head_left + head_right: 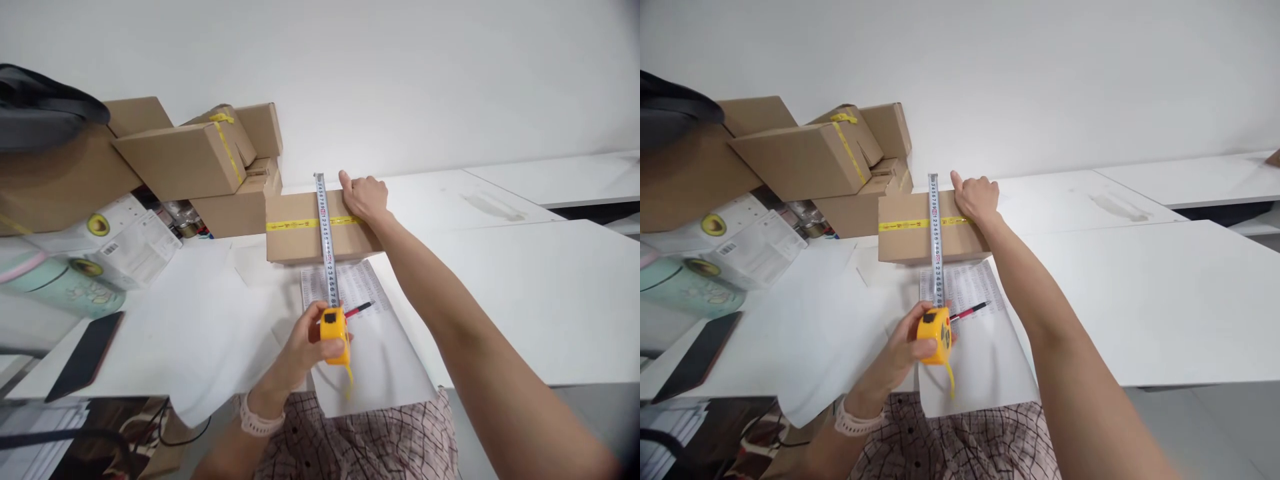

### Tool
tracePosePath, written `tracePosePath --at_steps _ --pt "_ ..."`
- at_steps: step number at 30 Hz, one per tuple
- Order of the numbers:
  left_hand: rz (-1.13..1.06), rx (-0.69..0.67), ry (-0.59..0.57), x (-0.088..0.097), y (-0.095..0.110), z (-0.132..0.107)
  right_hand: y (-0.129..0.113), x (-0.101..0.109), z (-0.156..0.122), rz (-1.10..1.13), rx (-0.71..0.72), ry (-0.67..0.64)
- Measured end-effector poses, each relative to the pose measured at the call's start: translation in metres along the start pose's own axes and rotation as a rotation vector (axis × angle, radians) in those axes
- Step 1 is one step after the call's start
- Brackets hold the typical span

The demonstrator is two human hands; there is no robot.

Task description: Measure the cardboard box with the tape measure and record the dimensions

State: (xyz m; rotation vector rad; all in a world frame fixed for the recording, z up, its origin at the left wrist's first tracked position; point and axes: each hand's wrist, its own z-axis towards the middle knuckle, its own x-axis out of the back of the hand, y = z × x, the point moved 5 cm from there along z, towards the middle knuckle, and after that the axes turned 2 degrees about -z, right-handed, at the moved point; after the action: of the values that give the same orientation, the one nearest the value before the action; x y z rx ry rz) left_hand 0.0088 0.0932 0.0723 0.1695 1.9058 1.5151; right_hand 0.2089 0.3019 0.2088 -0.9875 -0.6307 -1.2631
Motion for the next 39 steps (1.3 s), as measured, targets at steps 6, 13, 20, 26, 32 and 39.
tracePosePath --at_steps 6,13,20,26,32,39 --pt "-0.083 0.067 -0.008 -0.004 -0.022 -0.012 0.005 -0.004 0.004 0.143 -0.023 0.015" --pt "-0.076 0.109 0.008 -0.011 -0.036 -0.011 0.006 -0.007 0.011 0.142 -0.033 -0.007" --pt "0.012 0.106 0.051 -0.016 -0.050 -0.003 0.008 -0.007 0.012 0.129 -0.087 -0.047" --pt "-0.002 0.116 0.041 -0.015 -0.046 -0.011 0.012 -0.014 0.014 0.196 -0.048 0.003" --pt "0.089 -0.009 0.120 0.012 -0.045 -0.042 0.015 -0.015 0.006 0.242 0.018 0.120" --pt "0.256 -0.011 0.180 0.035 -0.054 -0.065 0.005 0.003 -0.066 0.142 -0.004 0.143"
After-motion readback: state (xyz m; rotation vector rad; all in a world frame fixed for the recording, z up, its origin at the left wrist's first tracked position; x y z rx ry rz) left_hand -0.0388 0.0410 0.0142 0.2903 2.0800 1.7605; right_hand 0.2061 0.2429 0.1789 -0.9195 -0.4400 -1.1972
